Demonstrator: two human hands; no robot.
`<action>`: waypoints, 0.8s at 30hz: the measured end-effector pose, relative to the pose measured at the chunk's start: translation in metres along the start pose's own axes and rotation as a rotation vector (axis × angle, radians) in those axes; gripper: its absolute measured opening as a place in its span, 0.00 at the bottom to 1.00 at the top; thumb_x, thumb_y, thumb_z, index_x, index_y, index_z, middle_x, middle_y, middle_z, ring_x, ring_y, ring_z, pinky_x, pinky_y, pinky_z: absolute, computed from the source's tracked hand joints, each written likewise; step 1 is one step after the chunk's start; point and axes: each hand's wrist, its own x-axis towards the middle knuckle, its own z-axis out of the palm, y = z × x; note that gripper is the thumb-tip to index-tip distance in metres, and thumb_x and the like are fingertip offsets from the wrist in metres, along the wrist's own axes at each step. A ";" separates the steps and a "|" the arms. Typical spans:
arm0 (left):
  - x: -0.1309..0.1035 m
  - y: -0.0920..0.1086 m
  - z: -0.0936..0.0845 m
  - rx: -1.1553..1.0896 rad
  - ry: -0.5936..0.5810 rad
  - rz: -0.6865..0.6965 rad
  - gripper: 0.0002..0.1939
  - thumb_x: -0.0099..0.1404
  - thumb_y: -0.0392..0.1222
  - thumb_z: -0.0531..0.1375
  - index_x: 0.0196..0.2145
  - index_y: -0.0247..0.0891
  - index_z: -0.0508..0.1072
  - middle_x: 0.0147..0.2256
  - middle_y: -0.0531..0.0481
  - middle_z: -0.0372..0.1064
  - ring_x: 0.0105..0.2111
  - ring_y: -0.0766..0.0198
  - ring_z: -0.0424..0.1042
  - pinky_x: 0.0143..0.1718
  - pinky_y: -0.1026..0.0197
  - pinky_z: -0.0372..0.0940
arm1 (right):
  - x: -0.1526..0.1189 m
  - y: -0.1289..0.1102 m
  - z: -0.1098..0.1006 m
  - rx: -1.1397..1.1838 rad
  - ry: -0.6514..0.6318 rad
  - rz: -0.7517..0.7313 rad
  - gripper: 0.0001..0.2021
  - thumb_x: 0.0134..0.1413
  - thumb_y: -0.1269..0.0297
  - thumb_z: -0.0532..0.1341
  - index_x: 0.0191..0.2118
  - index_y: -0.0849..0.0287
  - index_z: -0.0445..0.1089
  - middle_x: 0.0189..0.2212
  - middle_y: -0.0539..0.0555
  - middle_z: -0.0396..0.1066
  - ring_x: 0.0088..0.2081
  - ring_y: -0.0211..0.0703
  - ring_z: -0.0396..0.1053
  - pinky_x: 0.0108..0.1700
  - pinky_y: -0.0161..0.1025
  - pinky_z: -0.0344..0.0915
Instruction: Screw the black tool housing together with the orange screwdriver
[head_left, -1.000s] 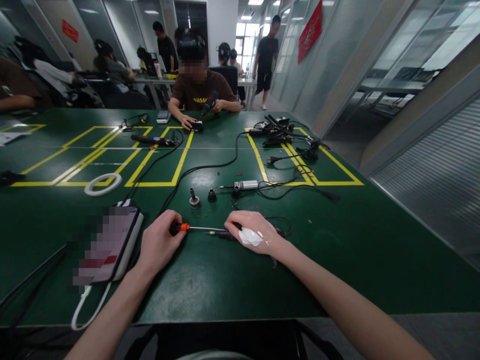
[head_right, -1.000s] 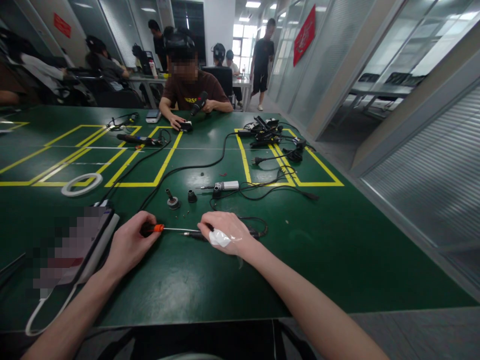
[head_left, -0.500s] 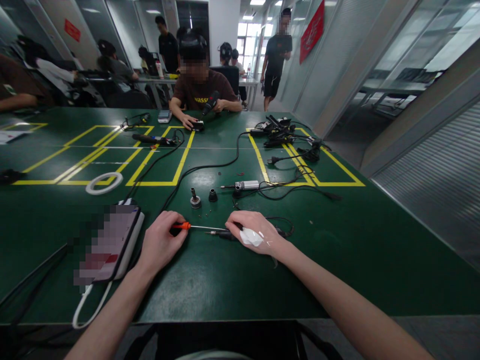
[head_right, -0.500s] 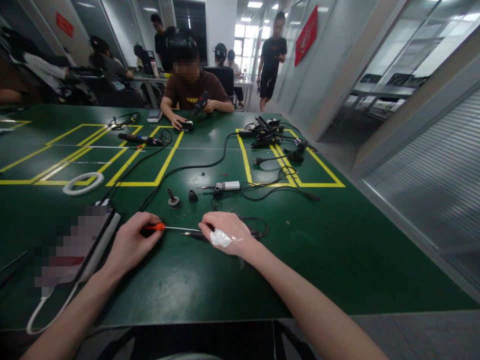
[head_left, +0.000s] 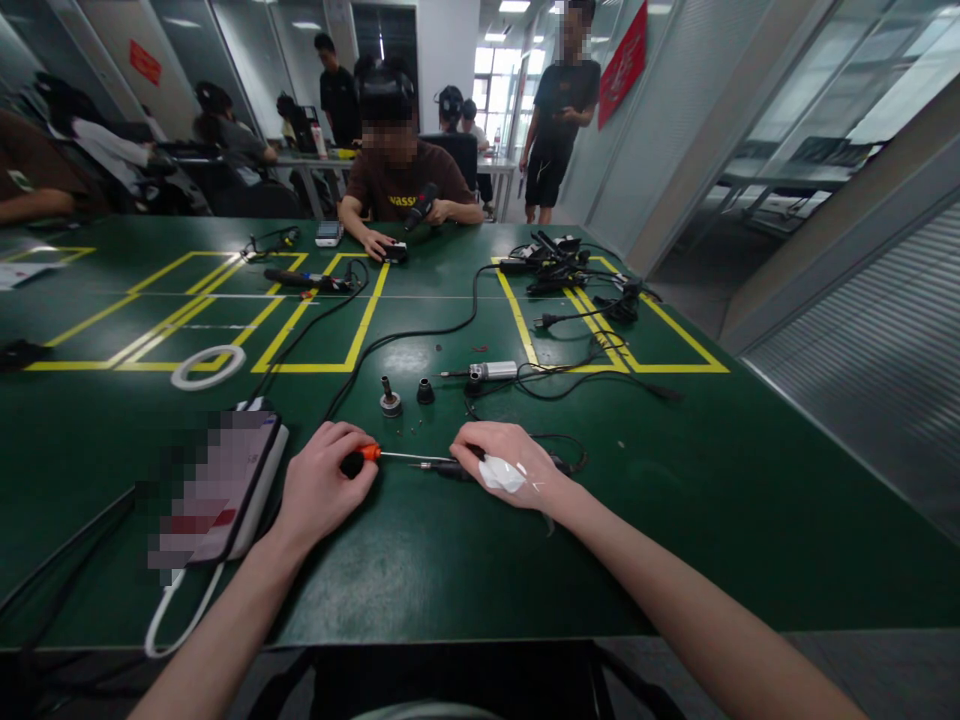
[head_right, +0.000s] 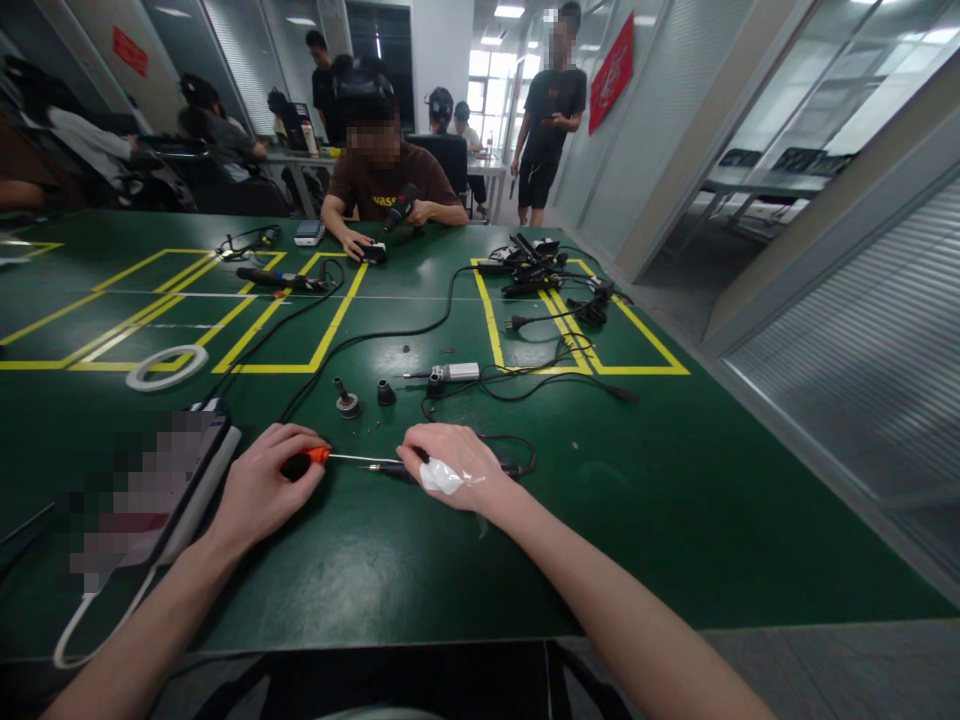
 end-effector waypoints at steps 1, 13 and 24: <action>0.000 0.000 0.000 0.003 -0.008 -0.004 0.08 0.62 0.41 0.56 0.31 0.43 0.76 0.36 0.48 0.78 0.39 0.54 0.76 0.40 0.56 0.70 | 0.000 0.000 0.000 0.000 0.001 -0.002 0.11 0.69 0.67 0.59 0.34 0.59 0.74 0.33 0.53 0.77 0.34 0.41 0.72 0.38 0.36 0.61; -0.001 -0.005 0.001 -0.053 -0.039 -0.157 0.01 0.58 0.40 0.59 0.30 0.43 0.69 0.33 0.52 0.75 0.34 0.58 0.75 0.35 0.59 0.66 | 0.000 0.003 0.003 0.012 0.026 -0.026 0.10 0.69 0.68 0.59 0.33 0.58 0.73 0.31 0.53 0.76 0.32 0.41 0.71 0.38 0.36 0.60; -0.001 -0.002 0.002 -0.095 0.075 -0.046 0.05 0.61 0.41 0.59 0.31 0.41 0.75 0.41 0.47 0.76 0.41 0.56 0.75 0.40 0.58 0.70 | -0.001 0.003 0.004 0.013 0.035 -0.033 0.10 0.69 0.68 0.60 0.33 0.58 0.73 0.31 0.52 0.76 0.32 0.40 0.70 0.37 0.36 0.60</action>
